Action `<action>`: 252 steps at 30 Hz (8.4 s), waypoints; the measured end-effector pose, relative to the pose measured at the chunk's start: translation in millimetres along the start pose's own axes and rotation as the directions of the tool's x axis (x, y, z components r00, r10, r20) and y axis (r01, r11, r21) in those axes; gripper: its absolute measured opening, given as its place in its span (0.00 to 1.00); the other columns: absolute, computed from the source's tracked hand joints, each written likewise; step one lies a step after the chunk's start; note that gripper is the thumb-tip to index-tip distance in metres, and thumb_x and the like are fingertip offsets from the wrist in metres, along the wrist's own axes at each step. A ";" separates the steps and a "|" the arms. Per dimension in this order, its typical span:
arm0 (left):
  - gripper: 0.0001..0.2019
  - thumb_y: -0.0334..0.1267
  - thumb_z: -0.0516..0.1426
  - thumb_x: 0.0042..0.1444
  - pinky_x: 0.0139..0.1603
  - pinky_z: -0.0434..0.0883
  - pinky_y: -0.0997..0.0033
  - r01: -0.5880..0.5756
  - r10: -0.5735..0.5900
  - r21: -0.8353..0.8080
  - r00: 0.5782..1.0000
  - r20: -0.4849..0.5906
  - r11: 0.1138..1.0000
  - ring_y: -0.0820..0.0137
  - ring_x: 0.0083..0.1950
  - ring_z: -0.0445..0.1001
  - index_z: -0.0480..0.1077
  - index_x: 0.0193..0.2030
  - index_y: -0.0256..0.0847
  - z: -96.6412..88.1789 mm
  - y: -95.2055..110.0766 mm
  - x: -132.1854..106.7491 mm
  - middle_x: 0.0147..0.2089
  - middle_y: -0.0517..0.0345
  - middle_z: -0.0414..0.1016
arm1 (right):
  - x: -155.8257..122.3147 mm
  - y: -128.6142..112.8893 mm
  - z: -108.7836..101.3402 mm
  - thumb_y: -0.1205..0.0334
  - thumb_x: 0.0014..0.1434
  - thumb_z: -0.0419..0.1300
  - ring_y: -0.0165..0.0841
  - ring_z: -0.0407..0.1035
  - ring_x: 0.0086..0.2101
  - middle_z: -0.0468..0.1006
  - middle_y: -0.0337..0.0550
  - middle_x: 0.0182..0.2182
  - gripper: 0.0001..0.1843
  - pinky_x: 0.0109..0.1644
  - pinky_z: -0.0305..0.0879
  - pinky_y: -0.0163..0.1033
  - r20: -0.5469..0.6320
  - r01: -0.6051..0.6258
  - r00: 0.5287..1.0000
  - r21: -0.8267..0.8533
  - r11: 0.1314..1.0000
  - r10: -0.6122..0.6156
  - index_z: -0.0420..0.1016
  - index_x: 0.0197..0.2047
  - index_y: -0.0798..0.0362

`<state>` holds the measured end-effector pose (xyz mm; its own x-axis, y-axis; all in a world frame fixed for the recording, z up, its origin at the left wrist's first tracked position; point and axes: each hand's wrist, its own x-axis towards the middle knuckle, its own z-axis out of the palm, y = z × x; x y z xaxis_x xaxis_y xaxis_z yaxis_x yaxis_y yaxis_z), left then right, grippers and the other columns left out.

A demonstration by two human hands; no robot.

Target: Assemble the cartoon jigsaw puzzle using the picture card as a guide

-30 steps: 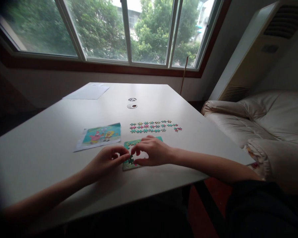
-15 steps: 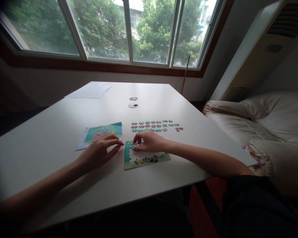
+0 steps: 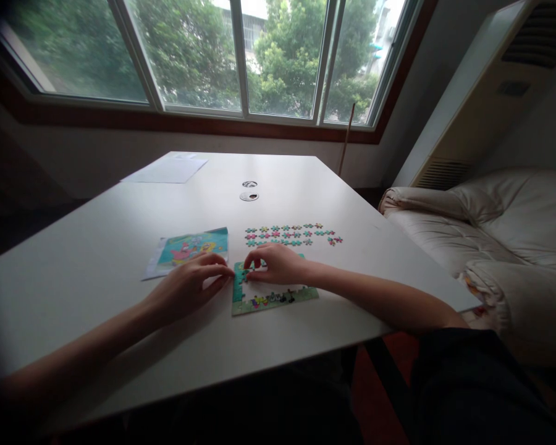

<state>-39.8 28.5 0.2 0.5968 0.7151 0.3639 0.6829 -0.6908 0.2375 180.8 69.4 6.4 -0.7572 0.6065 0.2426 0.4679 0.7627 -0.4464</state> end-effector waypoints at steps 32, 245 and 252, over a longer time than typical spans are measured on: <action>0.09 0.32 0.52 0.57 0.38 0.69 0.65 -0.083 0.084 0.056 0.996 -0.008 0.995 0.66 0.39 0.69 0.74 0.37 0.43 1.4 5.2 0.3 0.38 0.53 0.71 | 1.0 1.5 4.4 0.58 0.57 0.57 0.29 0.66 0.32 0.75 0.42 0.32 0.11 0.40 0.59 0.35 -0.031 0.087 0.995 -0.160 0.983 -0.093 0.74 0.41 0.52; 0.11 0.33 0.49 0.60 0.45 0.68 0.63 -0.232 0.223 0.034 0.961 0.163 0.972 0.65 0.44 0.71 0.69 0.45 0.43 -6.2 3.7 -2.7 0.44 0.52 0.72 | -21.8 30.0 -58.0 0.59 0.55 0.57 0.23 0.58 0.24 0.69 0.37 0.23 0.11 0.28 0.54 0.30 0.115 -0.209 0.973 0.078 0.975 0.199 0.72 0.35 0.59; 0.11 0.34 0.48 0.61 0.45 0.68 0.63 -0.228 0.216 0.051 0.961 0.172 0.972 0.65 0.43 0.71 0.70 0.45 0.43 -4.8 3.4 -1.6 0.43 0.52 0.72 | -23.7 11.4 -43.3 0.54 0.55 0.58 0.24 0.62 0.26 0.71 0.38 0.26 0.12 0.30 0.55 0.31 0.219 -0.081 0.972 -0.019 0.996 0.084 0.73 0.35 0.55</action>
<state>-40.5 24.5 4.8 0.7936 0.5566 0.2458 0.5499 -0.8290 0.1020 223.9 73.5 32.9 -0.7969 0.6041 0.0096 0.5365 0.7149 -0.4484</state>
